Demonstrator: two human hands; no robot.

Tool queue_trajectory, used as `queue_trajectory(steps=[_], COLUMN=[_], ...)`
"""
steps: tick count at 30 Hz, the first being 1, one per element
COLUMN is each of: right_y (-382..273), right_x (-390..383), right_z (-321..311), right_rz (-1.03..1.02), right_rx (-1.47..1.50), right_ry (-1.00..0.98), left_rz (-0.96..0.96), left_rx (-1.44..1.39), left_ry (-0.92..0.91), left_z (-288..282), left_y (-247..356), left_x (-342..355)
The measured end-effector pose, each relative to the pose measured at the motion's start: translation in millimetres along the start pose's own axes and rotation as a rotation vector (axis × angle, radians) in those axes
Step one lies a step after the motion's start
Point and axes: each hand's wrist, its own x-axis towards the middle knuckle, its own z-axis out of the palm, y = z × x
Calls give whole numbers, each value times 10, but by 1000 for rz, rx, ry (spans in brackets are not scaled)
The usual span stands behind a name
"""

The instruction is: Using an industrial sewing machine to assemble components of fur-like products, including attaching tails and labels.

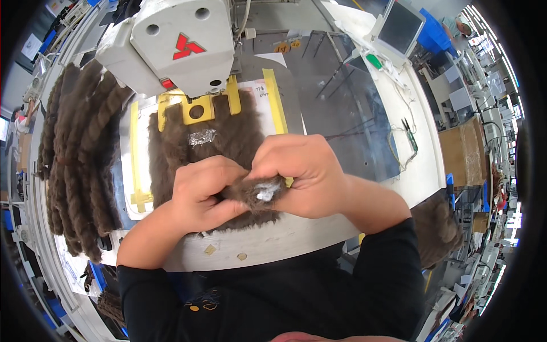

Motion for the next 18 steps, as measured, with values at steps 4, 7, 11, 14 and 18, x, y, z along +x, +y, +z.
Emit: queue_trajectory(steps=[4, 7, 11, 14, 18], right_y=[-18, -43, -57, 43, 432], right_x=[-2, 13, 33, 96, 378], right_z=[88, 118, 28, -59, -223], right_rz=[54, 104, 241, 387, 691], right_rx=[-3, -12, -30, 18, 393], right_ry=[78, 135, 102, 103, 33], left_rz=[9, -60, -169, -402, -543], left_rx=[84, 115, 113, 24, -63], left_ry=[22, 81, 85, 64, 119], left_z=[-20, 20, 69, 97, 87], left_y=[13, 6, -11, -21, -97], left_x=[-37, -77, -72, -20, 85])
